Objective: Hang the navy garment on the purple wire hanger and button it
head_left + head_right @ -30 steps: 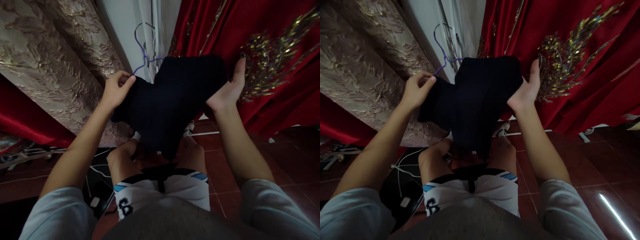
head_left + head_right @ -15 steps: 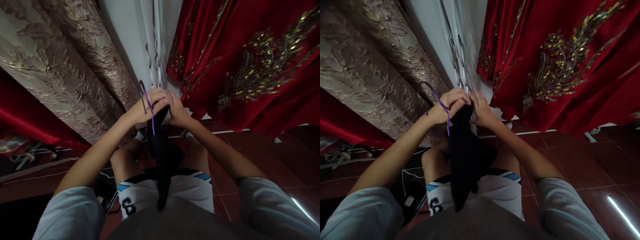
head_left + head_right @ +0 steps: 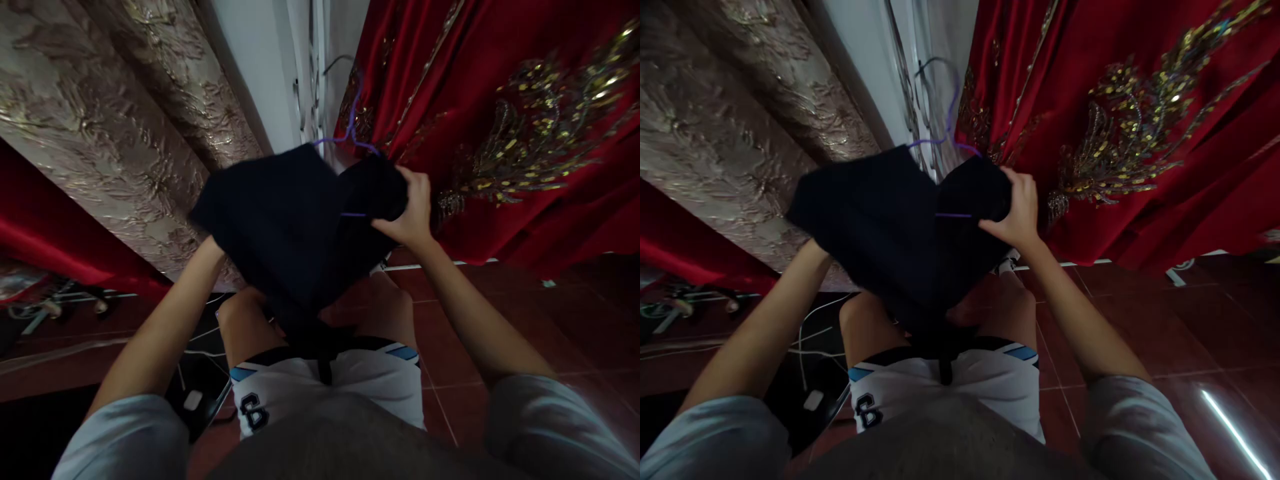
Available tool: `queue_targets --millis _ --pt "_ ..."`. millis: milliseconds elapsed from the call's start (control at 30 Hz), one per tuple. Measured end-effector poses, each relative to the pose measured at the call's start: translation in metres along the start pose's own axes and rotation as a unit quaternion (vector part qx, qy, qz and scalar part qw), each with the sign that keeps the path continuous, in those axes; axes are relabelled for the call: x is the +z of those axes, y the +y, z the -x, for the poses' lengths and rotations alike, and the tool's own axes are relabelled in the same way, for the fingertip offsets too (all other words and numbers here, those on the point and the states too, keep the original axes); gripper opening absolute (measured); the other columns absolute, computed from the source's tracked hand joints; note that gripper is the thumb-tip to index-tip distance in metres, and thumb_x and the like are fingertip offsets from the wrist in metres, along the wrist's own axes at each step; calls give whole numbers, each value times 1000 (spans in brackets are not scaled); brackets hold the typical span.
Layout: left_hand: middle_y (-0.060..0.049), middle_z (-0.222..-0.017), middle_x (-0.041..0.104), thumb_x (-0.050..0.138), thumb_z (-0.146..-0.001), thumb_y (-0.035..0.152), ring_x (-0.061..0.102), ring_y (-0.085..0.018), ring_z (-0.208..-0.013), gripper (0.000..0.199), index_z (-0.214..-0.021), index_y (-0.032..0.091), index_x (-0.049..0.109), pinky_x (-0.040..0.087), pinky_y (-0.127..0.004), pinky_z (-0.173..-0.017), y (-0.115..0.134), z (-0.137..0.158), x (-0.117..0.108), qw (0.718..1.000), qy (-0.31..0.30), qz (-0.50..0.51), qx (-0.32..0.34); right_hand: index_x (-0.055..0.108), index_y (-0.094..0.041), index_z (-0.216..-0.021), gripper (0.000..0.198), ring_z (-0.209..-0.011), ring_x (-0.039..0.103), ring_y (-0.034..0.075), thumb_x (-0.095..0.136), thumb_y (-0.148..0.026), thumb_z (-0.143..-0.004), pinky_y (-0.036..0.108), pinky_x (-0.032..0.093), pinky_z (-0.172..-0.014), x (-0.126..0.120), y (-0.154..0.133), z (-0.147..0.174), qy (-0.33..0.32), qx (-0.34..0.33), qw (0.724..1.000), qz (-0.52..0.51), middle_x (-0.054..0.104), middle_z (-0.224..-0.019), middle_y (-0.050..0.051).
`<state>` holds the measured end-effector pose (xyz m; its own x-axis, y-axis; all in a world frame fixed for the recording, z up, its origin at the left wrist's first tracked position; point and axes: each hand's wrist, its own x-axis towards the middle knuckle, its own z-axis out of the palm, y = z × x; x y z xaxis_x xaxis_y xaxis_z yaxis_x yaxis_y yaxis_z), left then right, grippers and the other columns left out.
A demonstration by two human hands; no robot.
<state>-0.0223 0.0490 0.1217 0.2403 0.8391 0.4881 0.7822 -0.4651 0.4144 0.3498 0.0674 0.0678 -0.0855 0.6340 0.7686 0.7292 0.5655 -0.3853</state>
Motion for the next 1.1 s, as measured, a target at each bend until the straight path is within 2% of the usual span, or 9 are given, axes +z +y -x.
queue_targets --millis 67,167,233,333,433,767,900,1000,1100 --pt "-13 -114 75 16 -112 51 69 -22 -121 68 -133 12 68 59 -35 -101 -8 17 9 986 58 142 -60 45 -17 -148 101 -126 48 42 83 -58 -63 61 40 -110 -12 -2 -11 31 28 998 38 51 -135 21" --pt "-12 -125 73 32 -102 74 58 -30 -138 71 -126 21 73 48 -47 -116 -11 40 26 879 102 435 -168 49 -20 -146 94 -124 50 41 84 -54 -67 59 42 -108 -24 -14 -30 17 29 998 62 53 -133 20" --pt "-12 -132 70 58 -90 78 50 -33 -145 67 -124 22 73 42 -48 -122 -13 53 37 826 107 511 -211 50 -21 -145 93 -123 50 41 85 -57 -67 59 42 -108 -30 -23 -43 -14 9 997 71 54 -132 19" --pt "-13 -133 69 87 -77 58 51 -35 -143 62 -123 20 71 39 -49 -124 -21 72 51 845 110 472 -226 51 -23 -144 91 -124 51 40 83 -64 -70 56 42 -108 -43 -32 -55 -48 -25 994 91 55 -133 18" --pt "-15 -126 72 90 -75 49 62 -37 -129 53 -112 14 73 45 -53 -119 -25 85 64 858 116 439 -238 51 -25 -145 87 -125 51 39 77 -69 -75 54 41 -109 -57 -35 -61 -62 -53 991 110 56 -135 17" --pt "-13 -118 75 93 -73 34 69 -32 -118 43 -107 16 74 56 -44 -108 24 93 82 755 234 540 -289 45 -11 -153 115 -126 50 40 69 -83 -67 59 41 -107 -66 -35 -66 -130 -142 971 145 54 -139 23" --pt "-13 -110 77 96 -68 36 72 -29 -112 45 -102 13 76 54 -43 -110 30 112 96 716 243 556 -345 34 -22 -157 100 -148 29 43 67 -72 -77 69 20 -120 -22 -45 -19 -48 -81 990 102 38 -159 15" --pt "-12 -108 77 95 -68 36 72 -28 -113 47 -104 14 76 53 -42 -110 43 127 101 691 236 575 -370 34 -17 -151 84 -143 38 37 67 -50 -82 60 33 -118 43 -56 28 35 56 998 24 41 -152 19" --pt "-12 -110 77 94 -69 38 70 -29 -116 47 -105 14 77 53 -42 -110 55 137 98 701 249 558 -368 47 -11 -130 56 -121 53 28 60 -28 -79 46 46 -107 103 -71 73 91 234 966 -68 50 -133 22"
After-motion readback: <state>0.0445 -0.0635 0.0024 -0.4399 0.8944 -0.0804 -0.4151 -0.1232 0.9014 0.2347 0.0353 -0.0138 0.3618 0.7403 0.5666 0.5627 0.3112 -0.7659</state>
